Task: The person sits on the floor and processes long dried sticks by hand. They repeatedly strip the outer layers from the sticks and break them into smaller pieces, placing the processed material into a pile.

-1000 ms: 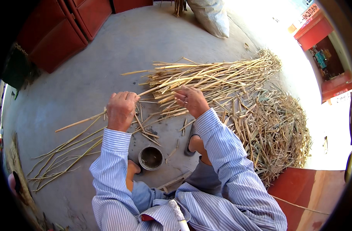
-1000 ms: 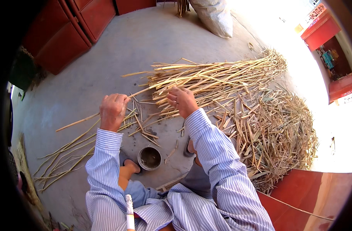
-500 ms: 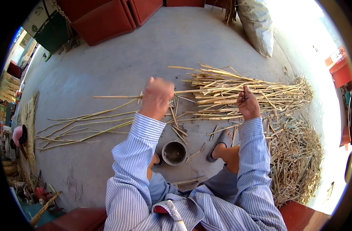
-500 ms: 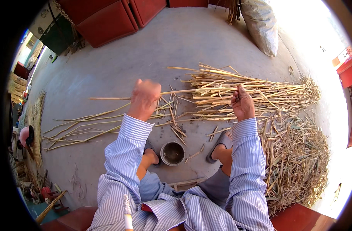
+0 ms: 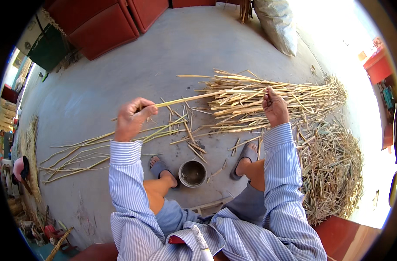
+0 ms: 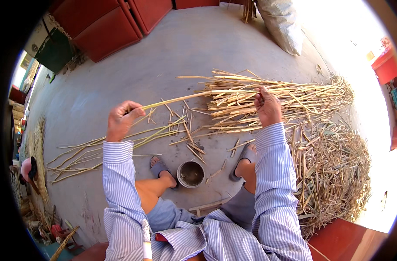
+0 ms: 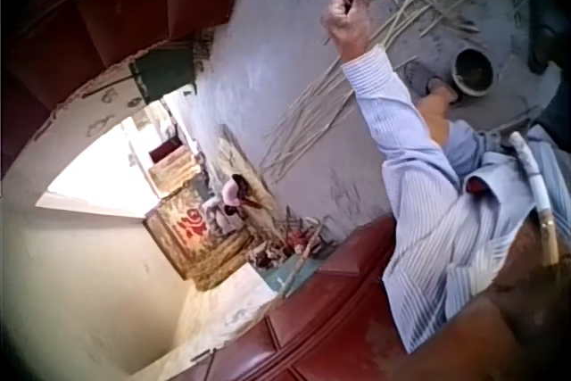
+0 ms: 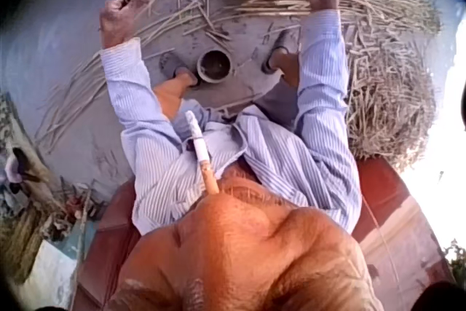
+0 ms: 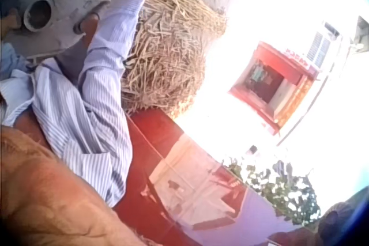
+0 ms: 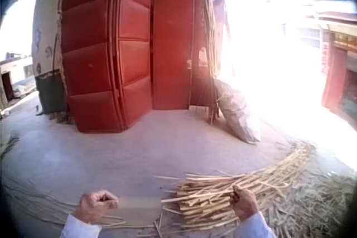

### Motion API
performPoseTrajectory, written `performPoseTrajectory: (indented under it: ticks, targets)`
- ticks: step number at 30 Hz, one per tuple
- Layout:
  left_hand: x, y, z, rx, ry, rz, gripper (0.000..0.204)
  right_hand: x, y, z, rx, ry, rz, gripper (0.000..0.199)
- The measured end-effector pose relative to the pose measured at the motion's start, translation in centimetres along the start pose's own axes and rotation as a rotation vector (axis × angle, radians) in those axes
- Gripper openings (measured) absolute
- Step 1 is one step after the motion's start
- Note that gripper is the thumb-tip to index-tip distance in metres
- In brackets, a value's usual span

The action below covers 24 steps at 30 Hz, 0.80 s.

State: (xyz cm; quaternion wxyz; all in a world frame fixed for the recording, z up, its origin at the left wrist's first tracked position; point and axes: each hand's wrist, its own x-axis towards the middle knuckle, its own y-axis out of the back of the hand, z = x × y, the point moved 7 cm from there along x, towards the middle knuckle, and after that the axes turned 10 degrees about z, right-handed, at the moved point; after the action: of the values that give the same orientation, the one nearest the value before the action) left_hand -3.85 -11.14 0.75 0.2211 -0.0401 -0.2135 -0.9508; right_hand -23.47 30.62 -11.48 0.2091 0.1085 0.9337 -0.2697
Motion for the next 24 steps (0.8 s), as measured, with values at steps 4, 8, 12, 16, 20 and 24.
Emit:
performPoseTrajectory:
  ticks: [4, 8, 12, 16, 20, 24]
  targets:
    - [0.1, 0.8, 0.5, -0.075, 0.075, 0.087, 0.018, -1.2, -1.0, 0.2, -0.005, 0.020, 0.023, 0.012]
    - [0.4, 1.5, -0.1, -0.124, 0.074, 0.121, 0.018, -2.7, -2.4, -0.5, -0.007, 0.044, 0.012, 0.013]
    - [1.0, 2.4, 0.1, -0.212, 0.023, 0.323, 0.022, -2.9, -2.4, -0.3, -0.004, 0.023, 0.006, 0.014]
    - [1.3, 6.4, -1.1, -0.085, 0.022, 0.696, 0.030, -2.5, -1.3, -1.0, 0.039, 0.067, 0.055, 0.012]
    - [-0.1, -2.6, 8.6, 0.524, -0.597, 0.531, 0.033, -3.7, -3.5, 1.2, 0.028, -0.051, -0.066, 0.016]
    - [-2.7, -13.8, 12.2, 0.665, -0.922, 0.252, 0.028, -5.9, -6.5, 4.8, 0.006, -0.201, -0.232, 0.017]
